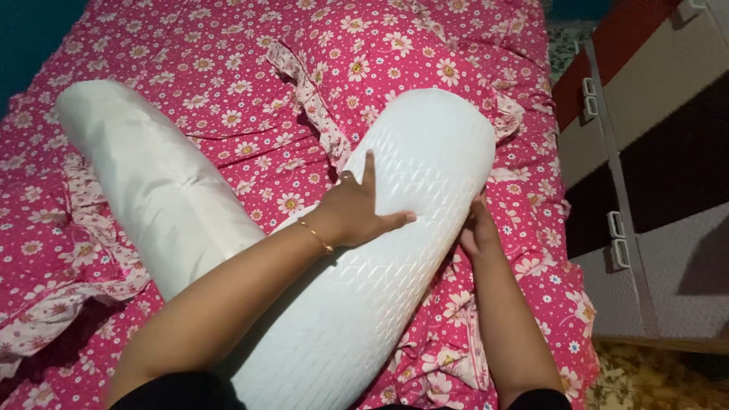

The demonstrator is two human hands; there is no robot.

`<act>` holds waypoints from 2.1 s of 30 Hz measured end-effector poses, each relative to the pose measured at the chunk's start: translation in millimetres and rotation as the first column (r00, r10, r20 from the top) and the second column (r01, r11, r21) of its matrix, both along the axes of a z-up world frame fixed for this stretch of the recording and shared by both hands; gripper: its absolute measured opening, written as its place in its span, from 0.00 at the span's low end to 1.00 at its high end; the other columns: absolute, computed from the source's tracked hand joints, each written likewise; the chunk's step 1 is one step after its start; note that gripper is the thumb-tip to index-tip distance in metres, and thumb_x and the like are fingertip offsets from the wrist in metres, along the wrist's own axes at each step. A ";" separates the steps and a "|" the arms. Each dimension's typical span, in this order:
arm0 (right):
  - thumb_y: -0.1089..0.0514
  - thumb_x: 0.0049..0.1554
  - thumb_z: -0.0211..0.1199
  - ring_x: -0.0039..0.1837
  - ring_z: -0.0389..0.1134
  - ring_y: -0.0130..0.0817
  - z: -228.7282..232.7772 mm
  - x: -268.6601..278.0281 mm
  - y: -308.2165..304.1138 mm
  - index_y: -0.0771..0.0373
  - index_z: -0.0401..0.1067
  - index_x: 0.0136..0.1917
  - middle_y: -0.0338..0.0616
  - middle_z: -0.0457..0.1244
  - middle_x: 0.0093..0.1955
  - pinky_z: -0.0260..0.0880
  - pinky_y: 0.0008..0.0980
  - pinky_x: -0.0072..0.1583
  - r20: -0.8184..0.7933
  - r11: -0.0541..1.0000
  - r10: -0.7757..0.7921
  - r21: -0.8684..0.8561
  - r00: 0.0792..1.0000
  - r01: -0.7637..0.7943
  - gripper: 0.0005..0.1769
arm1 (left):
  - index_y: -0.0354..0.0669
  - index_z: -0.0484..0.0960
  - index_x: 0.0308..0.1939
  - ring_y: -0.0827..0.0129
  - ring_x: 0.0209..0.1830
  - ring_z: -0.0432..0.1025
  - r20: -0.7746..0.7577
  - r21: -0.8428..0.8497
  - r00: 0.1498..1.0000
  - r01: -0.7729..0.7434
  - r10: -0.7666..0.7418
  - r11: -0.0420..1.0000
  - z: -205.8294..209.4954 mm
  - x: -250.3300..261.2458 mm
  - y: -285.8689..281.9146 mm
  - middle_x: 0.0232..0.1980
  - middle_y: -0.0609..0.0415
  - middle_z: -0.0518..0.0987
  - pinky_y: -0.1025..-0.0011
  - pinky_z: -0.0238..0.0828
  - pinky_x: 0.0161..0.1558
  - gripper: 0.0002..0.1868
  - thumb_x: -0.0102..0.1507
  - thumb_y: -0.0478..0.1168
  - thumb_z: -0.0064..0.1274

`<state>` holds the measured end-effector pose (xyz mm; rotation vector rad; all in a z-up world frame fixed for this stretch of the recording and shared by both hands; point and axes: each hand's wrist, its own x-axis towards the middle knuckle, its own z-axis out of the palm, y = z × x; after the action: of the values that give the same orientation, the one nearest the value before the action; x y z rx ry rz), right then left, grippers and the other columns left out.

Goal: The person places a white cylindrical pillow onto a pink floral pillowcase and pulls the case over the pillow. They adjust the fabric along the length and tuck the end to fit the pillow inside the case.

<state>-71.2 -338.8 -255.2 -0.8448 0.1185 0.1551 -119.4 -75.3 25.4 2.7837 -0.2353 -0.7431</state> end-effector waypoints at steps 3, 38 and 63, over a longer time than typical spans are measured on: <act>0.28 0.59 0.59 0.77 0.58 0.43 -38.3 19.1 -17.8 0.40 0.55 0.80 0.40 0.55 0.79 0.60 0.54 0.75 -0.009 0.996 -0.084 0.026 0.996 0.085 0.41 | 0.33 0.33 0.80 0.31 0.64 0.69 0.093 0.068 0.994 0.046 -0.052 0.997 -3.1 -4.3 -16.4 0.72 0.19 0.58 0.49 0.71 0.60 0.65 0.60 0.80 0.35; 0.28 0.39 0.71 0.72 0.63 0.44 5.3 -10.2 -9.6 0.46 0.48 0.82 0.45 0.58 0.75 0.64 0.57 0.70 0.097 0.993 0.073 -0.105 0.993 -0.063 0.65 | 0.46 0.86 0.50 0.41 0.59 0.74 0.176 -0.100 0.941 0.308 -0.288 0.946 -0.6 99.8 -29.3 0.52 0.40 0.83 0.48 0.67 0.62 0.40 0.62 0.72 0.33; 0.33 0.65 0.50 0.65 0.69 0.34 26.5 -29.4 9.4 0.49 0.69 0.70 0.40 0.67 0.65 0.70 0.43 0.67 0.020 0.984 -0.121 -0.130 0.992 0.123 0.29 | 0.60 0.80 0.63 0.44 0.65 0.70 0.502 -0.285 0.801 0.508 -0.325 0.813 -55.4 85.5 -31.3 0.61 0.47 0.79 0.47 0.62 0.62 0.25 0.69 0.60 0.38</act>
<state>-100.6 -329.4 -228.7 -0.9667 0.1707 0.0271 -33.9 -106.6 -30.0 2.4564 -1.0134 -0.1002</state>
